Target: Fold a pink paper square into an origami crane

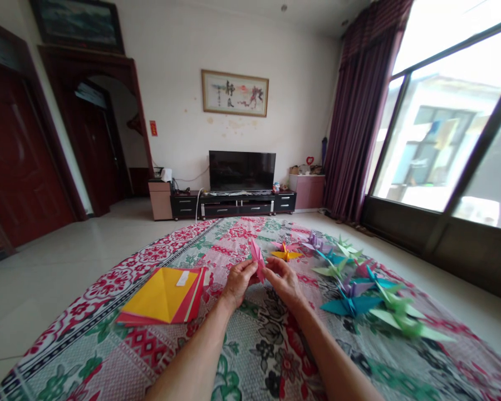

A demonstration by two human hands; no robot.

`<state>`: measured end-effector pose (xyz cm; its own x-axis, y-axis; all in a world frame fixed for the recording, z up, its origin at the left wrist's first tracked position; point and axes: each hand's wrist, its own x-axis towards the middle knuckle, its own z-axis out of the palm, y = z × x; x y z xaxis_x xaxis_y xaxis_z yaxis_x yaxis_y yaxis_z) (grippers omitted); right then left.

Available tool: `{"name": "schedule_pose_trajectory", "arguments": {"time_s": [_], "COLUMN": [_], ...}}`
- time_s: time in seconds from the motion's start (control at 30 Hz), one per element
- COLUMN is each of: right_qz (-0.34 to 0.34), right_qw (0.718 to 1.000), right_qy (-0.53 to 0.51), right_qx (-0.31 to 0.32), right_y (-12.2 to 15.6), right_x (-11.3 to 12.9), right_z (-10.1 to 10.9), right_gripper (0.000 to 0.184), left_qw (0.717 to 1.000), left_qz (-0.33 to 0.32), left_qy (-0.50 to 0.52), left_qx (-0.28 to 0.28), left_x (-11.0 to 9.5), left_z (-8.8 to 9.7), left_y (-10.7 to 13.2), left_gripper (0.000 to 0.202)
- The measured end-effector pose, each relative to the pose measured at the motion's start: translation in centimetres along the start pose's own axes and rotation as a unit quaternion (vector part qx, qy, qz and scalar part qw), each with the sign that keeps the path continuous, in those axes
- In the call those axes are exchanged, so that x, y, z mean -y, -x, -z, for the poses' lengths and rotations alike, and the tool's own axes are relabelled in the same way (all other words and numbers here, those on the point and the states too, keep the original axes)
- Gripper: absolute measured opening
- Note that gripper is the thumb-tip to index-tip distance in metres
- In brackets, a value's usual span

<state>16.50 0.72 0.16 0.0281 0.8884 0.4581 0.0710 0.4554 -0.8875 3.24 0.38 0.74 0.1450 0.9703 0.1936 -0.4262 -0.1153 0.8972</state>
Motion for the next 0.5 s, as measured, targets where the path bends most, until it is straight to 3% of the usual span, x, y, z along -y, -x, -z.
{"name": "schedule_pose_trajectory", "arguments": {"time_s": [0.17, 0.5], "right_qz": [-0.044, -0.111], "right_qw": [0.995, 0.988], "right_qy": [-0.061, -0.083], "right_qx": [0.062, 0.074], "right_y": [0.2, 0.6], "right_x": [0.8, 2.3], "right_z": [-0.3, -0.3], "right_gripper": [0.031, 0.031], "left_qw": [1.0, 0.998], "left_qz": [-0.001, -0.017], "left_qy": [0.0, -0.062], "left_qx": [-0.002, -0.021], "left_x": [-0.4, 0.2], "left_z": [0.0, 0.5], "left_y": [0.2, -0.2], "left_gripper": [0.032, 0.028]}}
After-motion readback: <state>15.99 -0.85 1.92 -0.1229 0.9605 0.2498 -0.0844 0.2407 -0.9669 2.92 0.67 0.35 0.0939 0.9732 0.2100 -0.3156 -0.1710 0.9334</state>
